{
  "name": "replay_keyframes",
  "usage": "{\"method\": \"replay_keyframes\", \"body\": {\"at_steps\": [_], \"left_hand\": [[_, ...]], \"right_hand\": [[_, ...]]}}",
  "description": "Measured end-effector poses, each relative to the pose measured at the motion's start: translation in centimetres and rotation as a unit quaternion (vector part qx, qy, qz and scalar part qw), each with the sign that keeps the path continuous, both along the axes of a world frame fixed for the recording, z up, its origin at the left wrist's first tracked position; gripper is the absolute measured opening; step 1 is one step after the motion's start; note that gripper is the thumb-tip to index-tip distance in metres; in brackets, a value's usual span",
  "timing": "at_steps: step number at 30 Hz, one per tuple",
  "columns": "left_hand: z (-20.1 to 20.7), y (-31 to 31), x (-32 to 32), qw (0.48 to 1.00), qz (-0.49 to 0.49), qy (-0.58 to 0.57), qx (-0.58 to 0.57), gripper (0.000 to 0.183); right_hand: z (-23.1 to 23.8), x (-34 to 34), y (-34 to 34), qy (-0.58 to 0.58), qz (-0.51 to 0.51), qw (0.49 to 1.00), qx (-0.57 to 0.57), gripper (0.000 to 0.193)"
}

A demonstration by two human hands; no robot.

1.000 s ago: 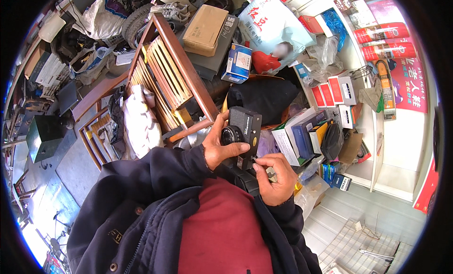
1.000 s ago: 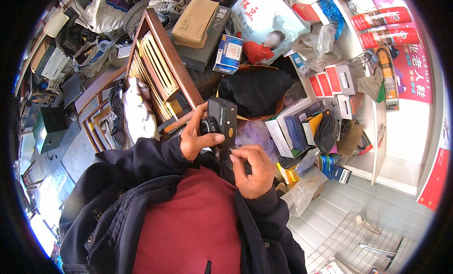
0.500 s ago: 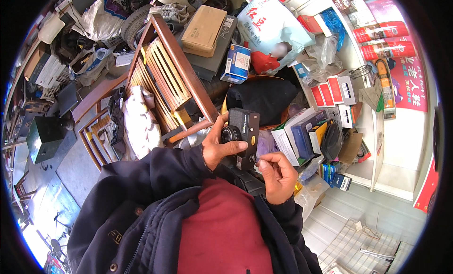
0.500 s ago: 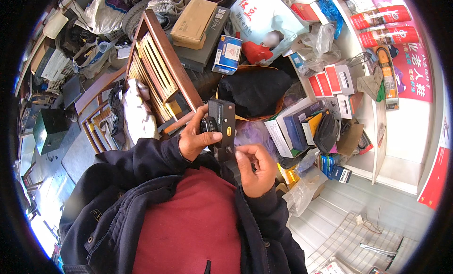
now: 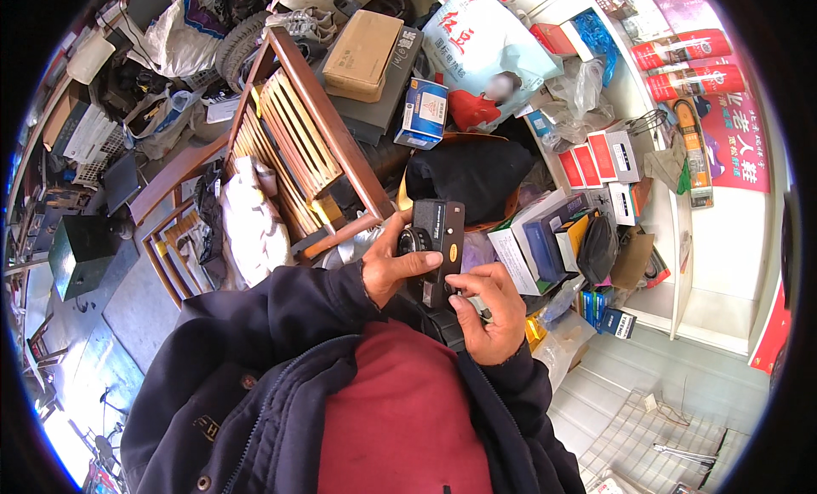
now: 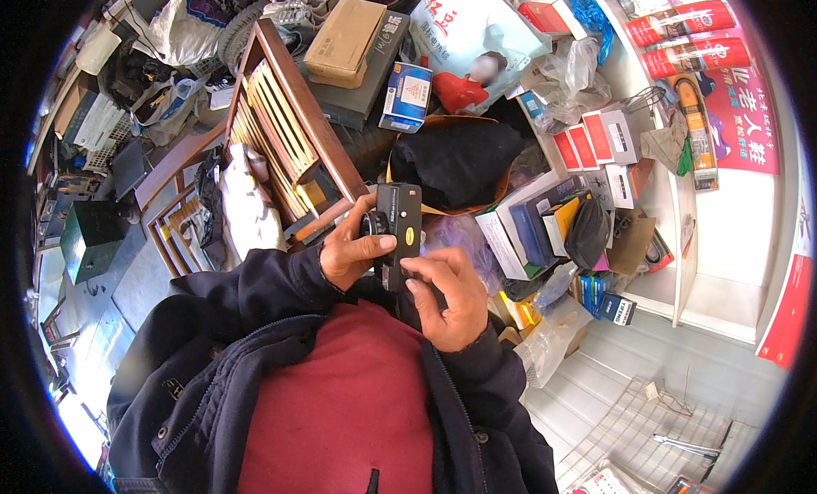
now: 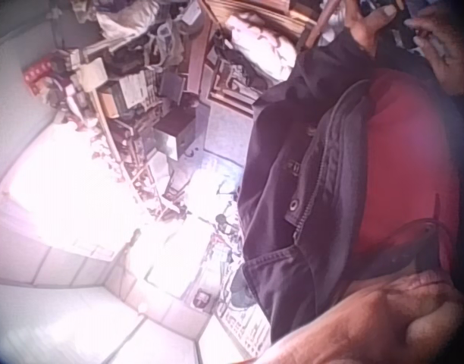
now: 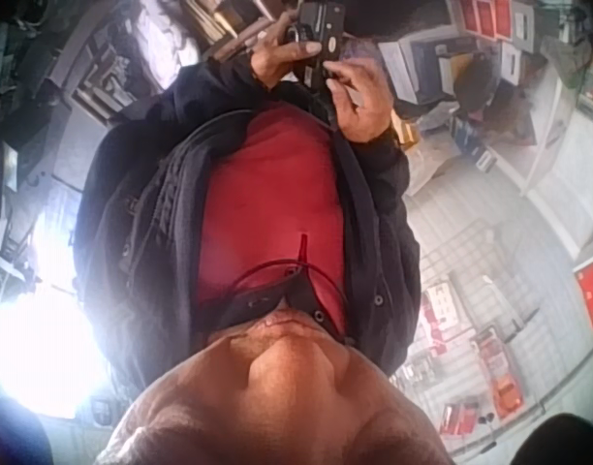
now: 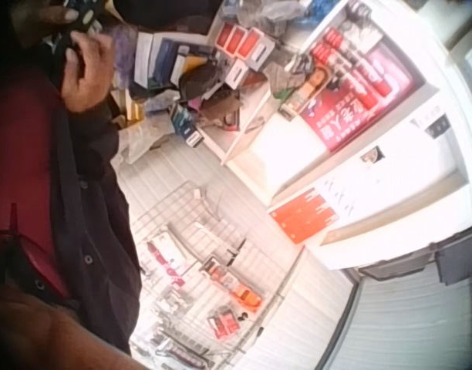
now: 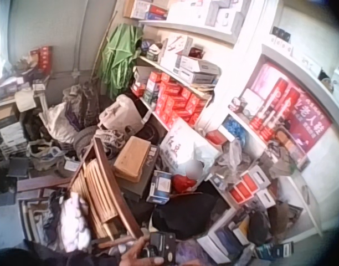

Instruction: The person holds a black compact camera and rotates it to view different sides. They open and close the battery compartment and repeatedly check the lens and body while standing in a cluttered room.

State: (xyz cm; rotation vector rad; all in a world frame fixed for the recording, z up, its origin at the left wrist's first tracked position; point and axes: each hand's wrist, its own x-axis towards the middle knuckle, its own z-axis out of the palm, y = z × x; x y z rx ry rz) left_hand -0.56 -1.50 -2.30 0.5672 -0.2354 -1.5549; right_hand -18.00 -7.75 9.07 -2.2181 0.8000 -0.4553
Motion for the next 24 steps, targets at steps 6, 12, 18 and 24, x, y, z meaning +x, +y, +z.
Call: {"method": "replay_keyframes", "body": {"at_steps": [6, 12, 18, 24], "left_hand": [[0.7, 0.4, 0.3, 1.000, -0.028, -0.009, -0.001, 0.075], [1.5, 0.4, 0.2, 1.000, -0.006, -0.015, 0.001, 0.064], [0.8, 0.7, 0.2, 0.999, -0.032, -0.030, -0.008, 0.076], [0.1, 0.8, -0.2, 0.999, -0.010, -0.038, -0.015, 0.077]], "right_hand": [[0.1, -0.1, -0.2, 0.016, 0.025, 1.000, 0.005, 0.027], [0.0, -0.1, -0.1, 0.012, 0.015, 1.000, 0.015, 0.027], [-0.1, -0.2, 0.1, 0.014, 0.010, 1.000, 0.021, 0.025], [-0.3, -0.2, 0.2, 0.001, 0.010, 1.000, 0.029, 0.024]]}}
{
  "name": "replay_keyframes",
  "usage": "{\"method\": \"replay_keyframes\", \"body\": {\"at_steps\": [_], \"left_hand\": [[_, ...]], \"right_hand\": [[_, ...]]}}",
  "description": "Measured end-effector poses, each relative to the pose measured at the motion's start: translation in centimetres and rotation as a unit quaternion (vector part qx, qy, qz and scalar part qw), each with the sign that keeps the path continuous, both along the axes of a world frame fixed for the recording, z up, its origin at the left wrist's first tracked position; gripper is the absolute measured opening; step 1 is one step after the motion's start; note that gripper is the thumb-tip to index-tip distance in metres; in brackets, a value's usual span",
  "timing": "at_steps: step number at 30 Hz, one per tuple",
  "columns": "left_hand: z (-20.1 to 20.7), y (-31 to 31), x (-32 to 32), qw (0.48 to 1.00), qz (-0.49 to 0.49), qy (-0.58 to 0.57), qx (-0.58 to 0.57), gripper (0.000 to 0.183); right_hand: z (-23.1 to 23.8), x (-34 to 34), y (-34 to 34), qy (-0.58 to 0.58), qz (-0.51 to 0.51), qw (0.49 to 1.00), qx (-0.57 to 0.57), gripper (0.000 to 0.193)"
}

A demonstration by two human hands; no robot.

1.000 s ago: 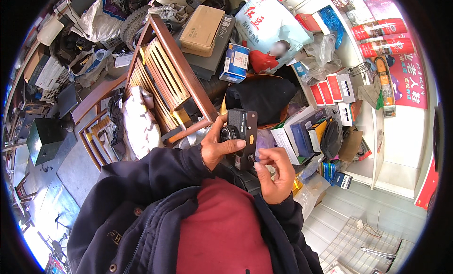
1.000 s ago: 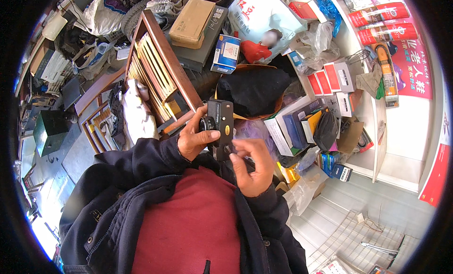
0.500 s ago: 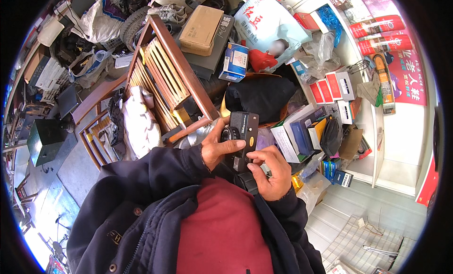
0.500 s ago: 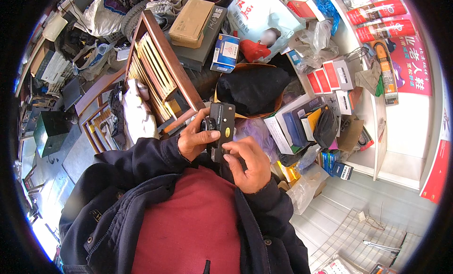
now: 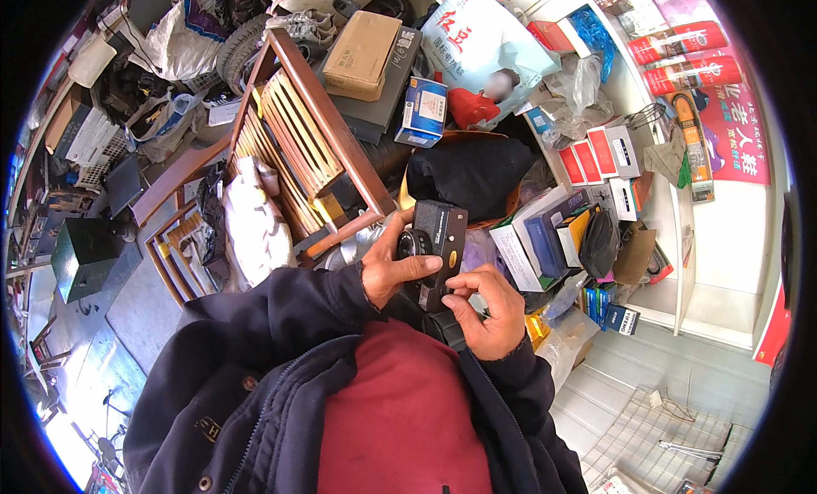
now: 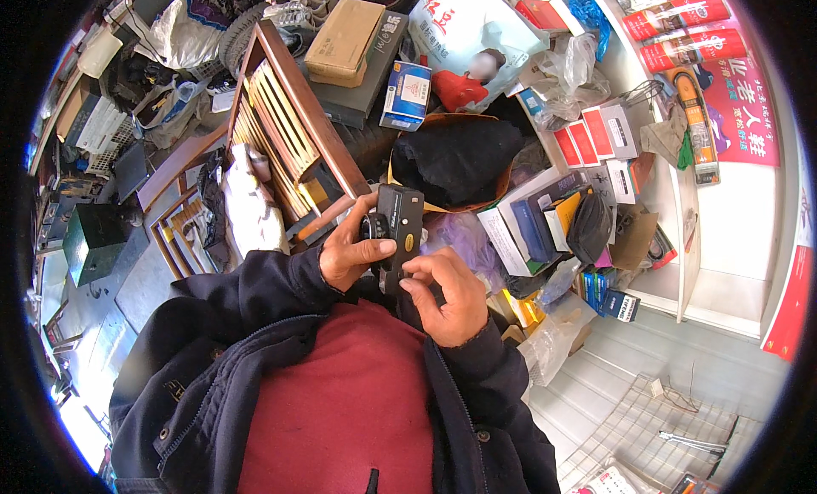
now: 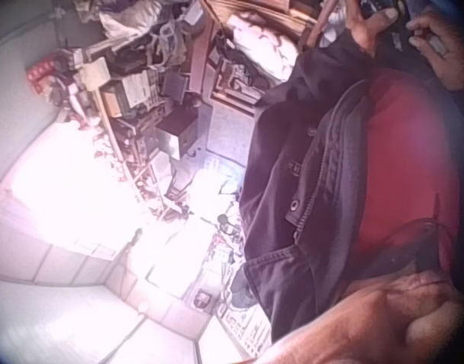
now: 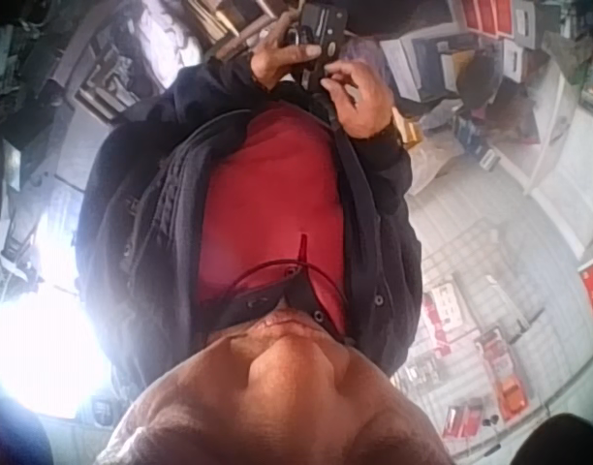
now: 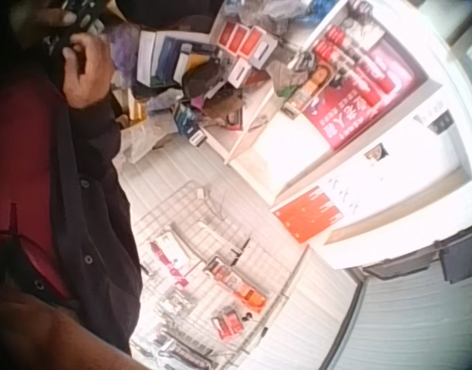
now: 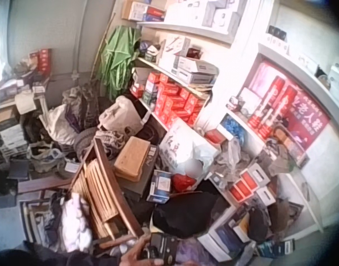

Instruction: The person holds a black compact camera and rotates it to view different sides. They open and close the battery compartment and repeatedly check the lens and body while standing in a cluttered room.

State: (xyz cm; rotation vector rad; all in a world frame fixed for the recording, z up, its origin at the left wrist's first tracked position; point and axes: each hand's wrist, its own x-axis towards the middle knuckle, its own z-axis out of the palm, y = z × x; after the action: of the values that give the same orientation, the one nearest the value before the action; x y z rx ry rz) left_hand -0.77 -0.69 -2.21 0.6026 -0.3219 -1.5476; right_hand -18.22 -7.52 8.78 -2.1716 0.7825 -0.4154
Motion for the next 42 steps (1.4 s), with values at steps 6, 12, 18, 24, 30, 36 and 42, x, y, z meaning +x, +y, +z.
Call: {"method": "replay_keyframes", "body": {"at_steps": [6, 12, 18, 24, 30, 36, 42], "left_hand": [[0.3, 0.3, 0.0, 1.000, 0.002, 0.028, -0.009, 0.081], [0.4, 0.3, -0.3, 0.997, 0.029, 0.031, -0.064, 0.083], [0.2, 0.3, -0.4, 0.995, 0.042, 0.016, -0.092, 0.087], [0.2, 0.3, -0.3, 0.997, 0.031, 0.035, -0.069, 0.086], [0.4, 0.5, -0.2, 0.997, 0.018, 0.068, -0.026, 0.082], [0.5, 0.3, -0.1, 0.995, 0.017, 0.090, -0.026, 0.076], [0.9, 0.1, 0.2, 0.992, 0.010, 0.124, -0.011, 0.073]], "right_hand": [[-0.9, -0.6, 0.4, -0.043, -0.043, 0.994, 0.085, 0.024], [-2.0, -1.2, 1.5, -0.159, -0.102, 0.927, 0.323, 0.029], [-2.8, -1.0, 1.8, -0.204, -0.094, 0.901, 0.370, 0.037], [-3.2, -1.0, 1.8, -0.176, -0.105, 0.906, 0.371, 0.058], [-3.7, -0.3, 1.6, -0.181, -0.109, 0.892, 0.400, 0.063], [-4.1, 0.1, 1.3, -0.182, -0.114, 0.888, 0.406, 0.060], [-4.7, -0.2, 1.1, -0.187, -0.122, 0.880, 0.419, 0.060]]}}
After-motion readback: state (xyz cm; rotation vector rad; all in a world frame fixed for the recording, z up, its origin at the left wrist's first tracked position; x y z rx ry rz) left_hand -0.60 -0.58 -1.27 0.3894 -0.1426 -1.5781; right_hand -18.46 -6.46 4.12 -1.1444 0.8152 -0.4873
